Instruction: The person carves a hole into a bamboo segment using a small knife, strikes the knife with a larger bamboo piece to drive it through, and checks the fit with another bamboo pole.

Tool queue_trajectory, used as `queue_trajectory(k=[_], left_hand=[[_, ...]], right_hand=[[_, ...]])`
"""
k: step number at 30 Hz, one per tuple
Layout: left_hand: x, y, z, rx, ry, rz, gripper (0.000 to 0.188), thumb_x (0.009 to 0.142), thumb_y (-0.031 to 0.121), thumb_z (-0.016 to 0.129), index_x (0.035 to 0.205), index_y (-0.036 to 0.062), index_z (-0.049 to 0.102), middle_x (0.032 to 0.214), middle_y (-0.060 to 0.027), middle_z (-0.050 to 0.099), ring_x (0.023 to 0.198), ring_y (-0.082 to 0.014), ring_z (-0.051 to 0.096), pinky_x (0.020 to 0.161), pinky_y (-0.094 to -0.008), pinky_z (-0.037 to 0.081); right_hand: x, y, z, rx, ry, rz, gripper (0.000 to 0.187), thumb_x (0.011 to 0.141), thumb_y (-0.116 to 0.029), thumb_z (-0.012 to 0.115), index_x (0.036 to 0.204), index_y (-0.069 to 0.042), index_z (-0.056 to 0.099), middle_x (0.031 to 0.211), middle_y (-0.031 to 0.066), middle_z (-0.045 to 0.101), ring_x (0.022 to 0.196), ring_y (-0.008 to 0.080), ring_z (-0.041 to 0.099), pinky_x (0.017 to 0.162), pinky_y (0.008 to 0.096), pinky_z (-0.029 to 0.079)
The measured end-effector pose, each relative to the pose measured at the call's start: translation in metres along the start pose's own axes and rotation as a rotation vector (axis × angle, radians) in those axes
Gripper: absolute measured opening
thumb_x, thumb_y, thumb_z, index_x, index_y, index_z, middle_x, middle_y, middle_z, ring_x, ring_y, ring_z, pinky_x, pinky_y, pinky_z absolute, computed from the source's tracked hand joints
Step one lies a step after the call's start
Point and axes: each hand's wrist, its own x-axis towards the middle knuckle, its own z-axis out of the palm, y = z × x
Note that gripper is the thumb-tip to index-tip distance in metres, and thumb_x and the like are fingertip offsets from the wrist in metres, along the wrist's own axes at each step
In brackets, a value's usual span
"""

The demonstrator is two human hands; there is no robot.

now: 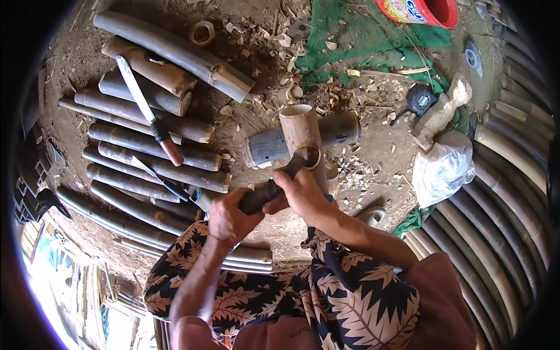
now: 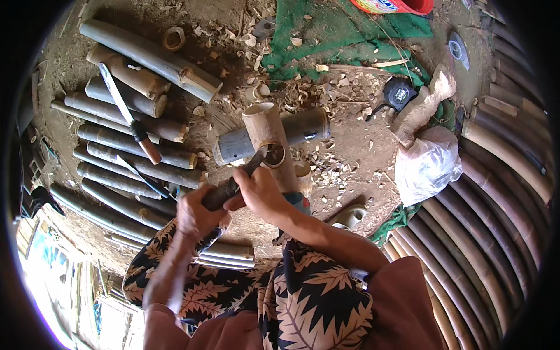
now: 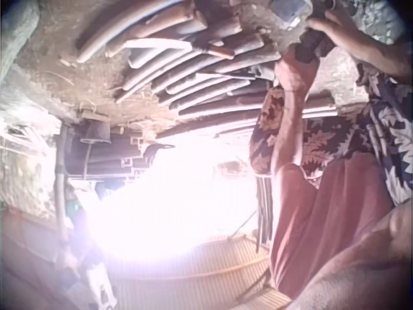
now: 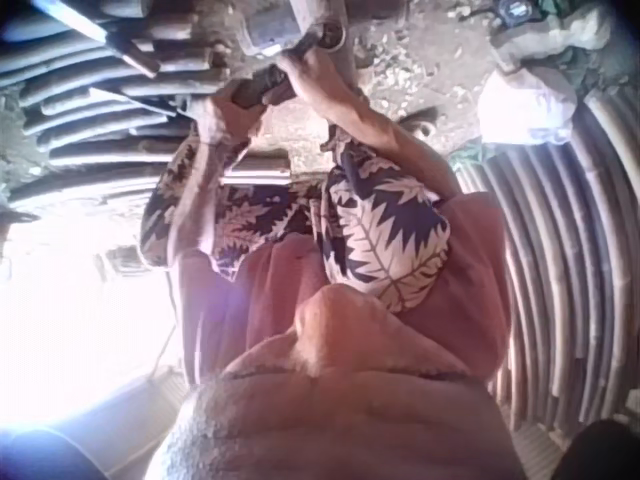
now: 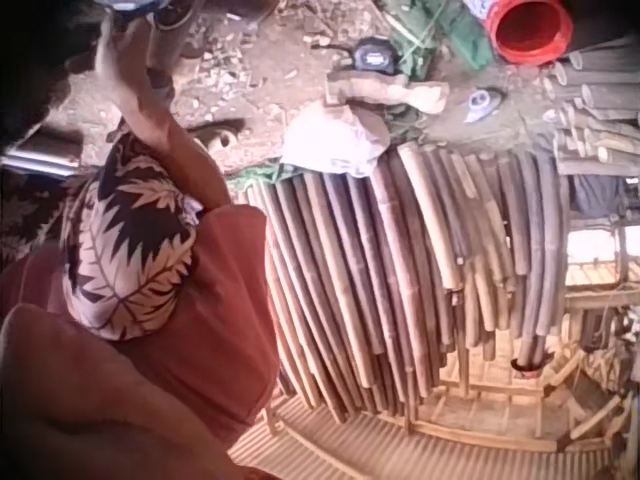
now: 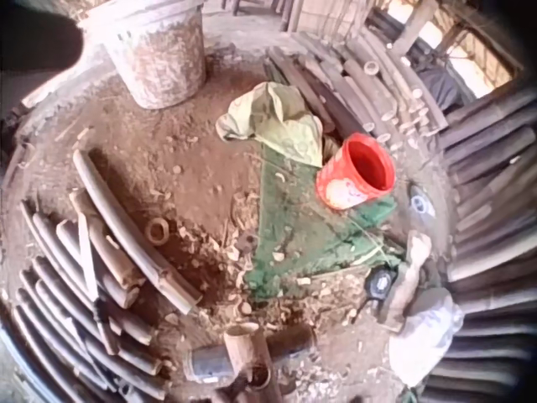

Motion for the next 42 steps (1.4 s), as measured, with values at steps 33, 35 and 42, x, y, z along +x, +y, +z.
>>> queue_trajectory(k=[33, 35, 42], left_hand=[[0.082, 0.126, -0.076, 0.962, -0.397, 0.564, 0.005, 0.075, 0.01, 0.067, 0.077, 0.0146, 0.069, 0.074, -0.0048, 0.068, 0.074, -0.0198, 0.069, 0.068, -0.0339, 0.053], [0.089, 0.084, -0.081, 0.757, -0.533, 0.438, 0.008, 0.072, 0.011, 0.068, 0.079, 0.0142, 0.067, 0.072, -0.0052, 0.065, 0.071, -0.0207, 0.068, 0.069, -0.0341, 0.052], [0.01, -0.025, 0.014, 0.041, -0.262, 0.123, 0.031, 0.064, 0.02, 0.076, 0.093, 0.0127, 0.069, 0.075, -0.007, 0.07, 0.068, -0.023, 0.069, 0.066, -0.0352, 0.056]], right_hand=[[-0.018, 0.019, -0.028, 0.917, -0.351, -0.071, 0.04, 0.101, -0.035, 0.047, 0.13, -0.008, 0.049, 0.105, 0.0095, 0.065, 0.077, 0.0207, 0.068, 0.07, 0.0361, 0.057], [-0.02, 0.03, -0.027, 0.805, -0.261, 0.113, 0.043, 0.098, -0.031, 0.054, 0.134, -0.01, 0.046, 0.1, 0.0081, 0.064, 0.066, 0.0186, 0.064, 0.067, 0.0369, 0.056], [-0.026, 0.011, -0.022, -0.007, 0.11, 0.114, 0.037, 0.093, -0.021, 0.06, 0.124, -0.003, 0.051, 0.064, -0.0011, 0.05, 0.045, 0.0107, 0.047, 0.048, 0.0355, 0.046]])
